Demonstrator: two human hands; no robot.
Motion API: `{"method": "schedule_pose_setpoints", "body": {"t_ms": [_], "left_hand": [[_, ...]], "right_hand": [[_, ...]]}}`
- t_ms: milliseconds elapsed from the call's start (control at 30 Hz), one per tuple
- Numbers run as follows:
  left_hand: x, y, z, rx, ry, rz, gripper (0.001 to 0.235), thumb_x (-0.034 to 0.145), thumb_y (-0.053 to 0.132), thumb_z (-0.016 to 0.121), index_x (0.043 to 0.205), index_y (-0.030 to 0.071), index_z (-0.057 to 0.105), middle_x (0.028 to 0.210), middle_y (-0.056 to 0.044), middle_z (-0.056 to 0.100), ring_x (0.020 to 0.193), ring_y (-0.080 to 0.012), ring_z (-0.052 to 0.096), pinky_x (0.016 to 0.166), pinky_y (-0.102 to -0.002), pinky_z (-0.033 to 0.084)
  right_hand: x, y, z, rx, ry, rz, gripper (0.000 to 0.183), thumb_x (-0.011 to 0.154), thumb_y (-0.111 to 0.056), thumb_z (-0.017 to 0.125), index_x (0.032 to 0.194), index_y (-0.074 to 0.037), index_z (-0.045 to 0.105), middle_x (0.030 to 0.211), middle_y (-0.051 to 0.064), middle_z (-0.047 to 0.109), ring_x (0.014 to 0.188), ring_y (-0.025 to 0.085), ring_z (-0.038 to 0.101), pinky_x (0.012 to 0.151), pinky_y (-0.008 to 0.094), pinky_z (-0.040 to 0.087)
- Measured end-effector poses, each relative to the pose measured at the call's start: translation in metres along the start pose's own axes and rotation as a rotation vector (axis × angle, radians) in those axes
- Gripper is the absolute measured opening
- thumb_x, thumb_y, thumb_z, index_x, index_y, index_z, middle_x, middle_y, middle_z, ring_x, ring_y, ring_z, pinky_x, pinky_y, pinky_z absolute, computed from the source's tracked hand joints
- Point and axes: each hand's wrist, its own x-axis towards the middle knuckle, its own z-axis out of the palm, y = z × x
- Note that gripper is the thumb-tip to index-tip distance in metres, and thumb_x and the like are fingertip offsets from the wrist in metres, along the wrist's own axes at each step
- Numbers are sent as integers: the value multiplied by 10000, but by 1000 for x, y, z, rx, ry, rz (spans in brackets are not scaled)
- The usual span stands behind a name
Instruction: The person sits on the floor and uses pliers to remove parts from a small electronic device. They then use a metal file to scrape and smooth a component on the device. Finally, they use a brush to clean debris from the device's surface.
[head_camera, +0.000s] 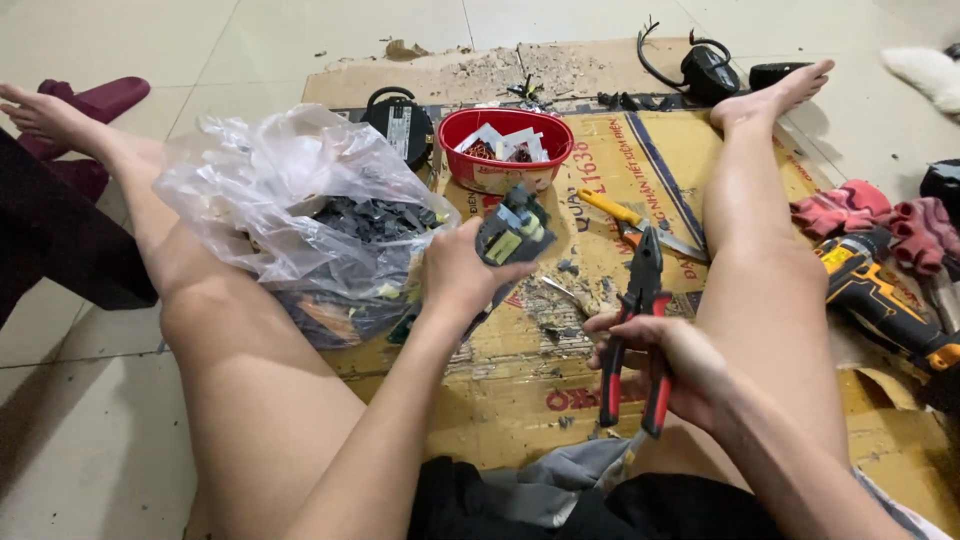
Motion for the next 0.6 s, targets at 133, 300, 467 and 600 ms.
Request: {"method": "schedule_pose_setpoints", "body": {"t_ms": [133, 300, 467, 600], "left_hand": [[-3, -11, 6, -47, -108, -23, 630, 588, 367, 977, 1074, 62, 717, 962, -153, 765, 997, -357, 738, 888, -451, 583], [-3, -41, 27, 32, -170, 69, 693, 452, 467, 981, 953, 59, 728, 816, -141, 700, 887, -376, 688, 778, -435, 552], [-7, -22, 22, 59, -215, 62, 637, 462, 503, 965, 834, 81, 667, 743, -84, 649, 829, -323, 680, 725, -413, 537], [-8, -19, 16, 44, -256, 37, 602, 494, 502, 965, 806, 94, 650, 706, -48, 613, 785, -286, 663, 703, -386, 524]], "right_hand": [[-14, -4, 9, -141, 132, 17, 488, 923, -155, 714, 1242, 31, 396, 997, 282, 514, 783, 573, 683, 683, 567, 562], [33, 7, -26, -872, 158, -239, 385, 879, -313, 786, 671, 1, 710, 534, 139, 657, 541, 310, 696, 535, 378, 516], [-11, -19, -2, -341, 41, -17, 302, 905, -63, 715, 1092, 134, 584, 976, 299, 697, 884, 390, 713, 712, 510, 569], [-38, -27, 24, -34, -52, 178, 382, 913, 50, 602, 1261, 124, 464, 1208, 356, 627, 1066, 572, 645, 824, 757, 486]]}}
